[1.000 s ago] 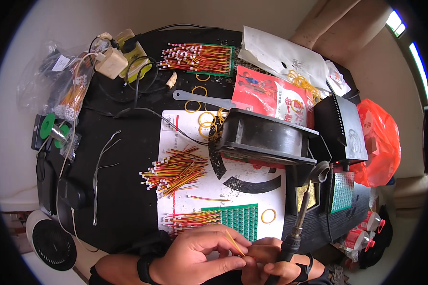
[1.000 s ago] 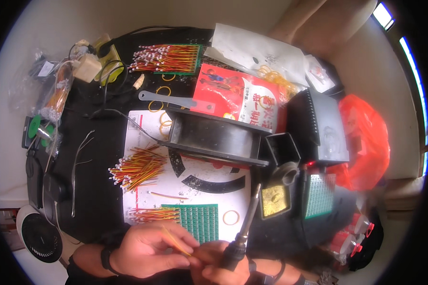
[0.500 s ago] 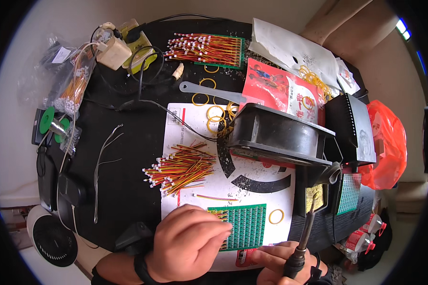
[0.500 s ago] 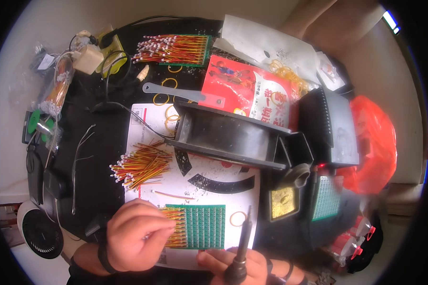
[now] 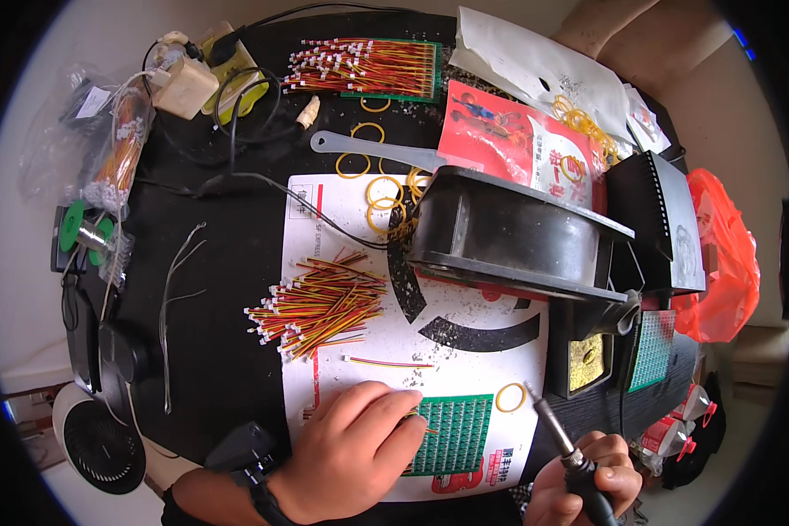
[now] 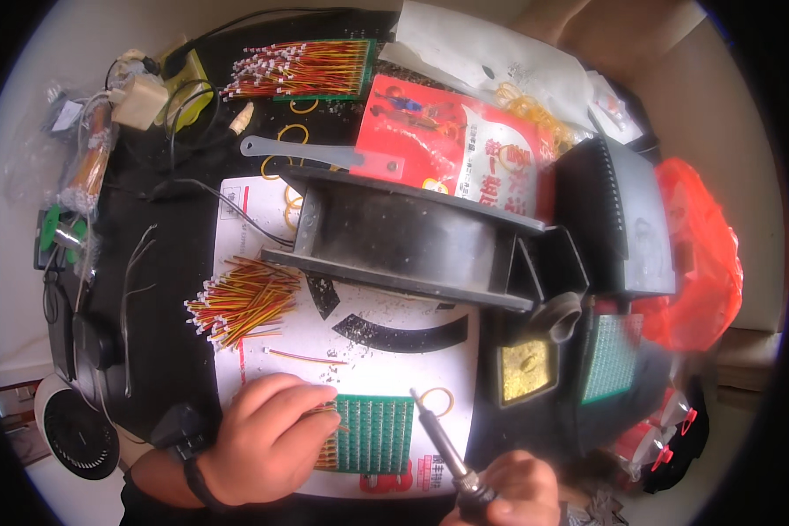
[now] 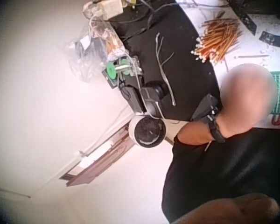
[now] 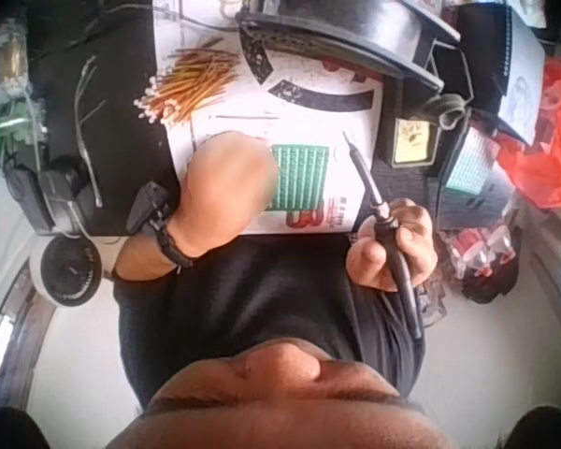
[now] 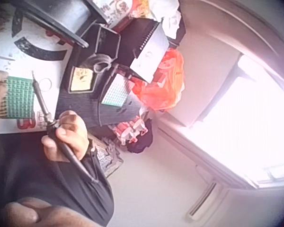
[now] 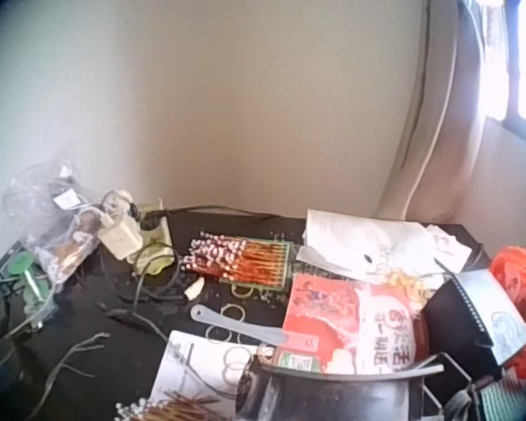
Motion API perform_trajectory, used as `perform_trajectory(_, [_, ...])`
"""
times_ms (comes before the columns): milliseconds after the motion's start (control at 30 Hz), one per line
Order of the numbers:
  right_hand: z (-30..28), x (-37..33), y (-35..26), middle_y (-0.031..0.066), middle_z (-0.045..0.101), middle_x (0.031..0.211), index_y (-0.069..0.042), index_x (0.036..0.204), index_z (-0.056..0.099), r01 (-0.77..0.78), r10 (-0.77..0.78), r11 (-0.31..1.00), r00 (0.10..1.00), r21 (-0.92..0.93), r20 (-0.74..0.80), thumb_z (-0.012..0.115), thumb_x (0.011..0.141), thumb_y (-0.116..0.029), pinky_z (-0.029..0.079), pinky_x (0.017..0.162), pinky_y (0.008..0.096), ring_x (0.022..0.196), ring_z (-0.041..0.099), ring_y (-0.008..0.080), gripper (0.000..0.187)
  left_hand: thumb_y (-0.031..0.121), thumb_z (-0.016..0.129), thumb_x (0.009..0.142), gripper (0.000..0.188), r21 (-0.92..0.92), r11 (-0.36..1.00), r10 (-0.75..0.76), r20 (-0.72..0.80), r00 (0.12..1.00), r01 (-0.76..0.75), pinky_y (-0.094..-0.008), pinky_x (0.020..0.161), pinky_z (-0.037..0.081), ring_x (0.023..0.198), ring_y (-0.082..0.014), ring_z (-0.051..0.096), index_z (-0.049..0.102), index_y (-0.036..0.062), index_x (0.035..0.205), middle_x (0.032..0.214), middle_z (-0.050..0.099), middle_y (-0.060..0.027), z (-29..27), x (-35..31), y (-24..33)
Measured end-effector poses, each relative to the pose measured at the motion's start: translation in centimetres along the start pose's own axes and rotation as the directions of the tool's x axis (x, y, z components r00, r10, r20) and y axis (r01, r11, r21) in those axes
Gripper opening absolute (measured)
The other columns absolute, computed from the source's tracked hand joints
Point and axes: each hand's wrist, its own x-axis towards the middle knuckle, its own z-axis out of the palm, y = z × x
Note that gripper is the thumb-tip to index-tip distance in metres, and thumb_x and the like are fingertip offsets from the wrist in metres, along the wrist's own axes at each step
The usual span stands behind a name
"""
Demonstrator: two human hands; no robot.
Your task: Soldering multiple colored wires onto a green printed circuit board.
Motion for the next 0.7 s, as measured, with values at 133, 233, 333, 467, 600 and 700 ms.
perform_trajectory(133, [0.9,-0.5,1.6,0.0088,0.050,0.062,0.007,0.104,0.051,0.051,-0.051,0.997,0.999,0.058,-0.004,0.062,0.097,-0.030,0.032,0.041,0.0278,0.046,0.043,0.0136,0.040,-0.005,0.072,0.065,0.020,-0.018,1.000,-0.026,-0.127,0.992,0.024,-0.0337,0.063,0.052,0.074,-0.0262,0.062,0.071,0.0000,0.084,0.089,0.066,-0.0109,-1.4,0.5,0.3])
perform_trajectory(233, [1.2,-0.6,1.8,0.0091,0.050,0.062,0.009,0.099,0.050,0.055,-0.057,0.998,0.998,0.038,0.039,0.062,0.097,-0.036,0.033,0.040,0.0289,0.047,0.045,0.0144,0.047,-0.004,0.075,0.062,0.020,0.019,0.999,-0.033,-0.142,0.989,0.036,-0.0305,0.057,0.049,0.067,-0.0232,0.060,0.072,0.0009,0.081,0.081,0.064,-0.0078,-1.9,0.8,0.9])
perform_trajectory(333, [1.5,-0.1,1.7,0.0088,0.050,0.062,0.009,0.099,0.051,0.059,-0.057,0.998,0.994,-0.013,0.093,0.062,0.096,-0.027,0.034,0.042,0.0288,0.046,0.045,0.0147,0.038,-0.003,0.075,0.064,0.022,0.076,0.997,0.022,-0.088,0.996,-0.015,-0.0303,0.056,0.048,0.064,-0.0215,0.058,0.073,0.0009,0.086,0.079,0.062,-0.0062,-1.0,1.0,0.7])
perform_trajectory(467, [1.4,0.4,1.1,0.0095,0.051,0.064,0.008,0.101,0.052,-0.015,0.018,1.000,0.984,-0.019,0.178,0.065,0.091,-0.016,0.037,0.046,0.0298,0.048,0.045,0.0155,0.029,-0.004,0.072,0.066,0.028,0.088,0.995,0.056,-0.066,0.996,-0.050,-0.0315,0.058,0.048,0.065,-0.0219,0.058,0.073,0.0005,0.094,0.080,0.060,-0.0067,-0.2,0.4,0.1])
perform_trajectory(600, [0.8,1.0,1.0,0.0107,0.052,0.066,0.005,0.100,0.052,-0.082,0.087,0.996,0.938,-0.028,0.336,0.070,0.084,-0.014,0.039,0.049,0.0325,0.051,0.047,0.0184,0.031,-0.004,0.070,0.067,0.026,0.110,0.993,0.052,-0.040,0.998,-0.047,-0.0328,0.060,0.050,0.065,-0.0223,0.059,0.073,-0.0014,0.093,0.080,0.060,-0.0077,0.1,0.2,-0.6])
perform_trajectory(700, [1.0,0.9,0.6,0.0114,0.052,0.067,0.005,0.097,0.052,-0.135,0.144,0.990,0.939,-0.049,0.312,0.070,0.083,-0.014,0.039,0.050,0.0329,0.052,0.048,0.0198,0.029,-0.004,0.069,0.068,0.025,0.104,0.993,0.067,-0.057,0.996,-0.061,-0.0331,0.061,0.050,0.065,-0.0226,0.059,0.072,-0.0029,0.093,0.080,0.061,-0.0082,0.5,-0.1,-0.7])
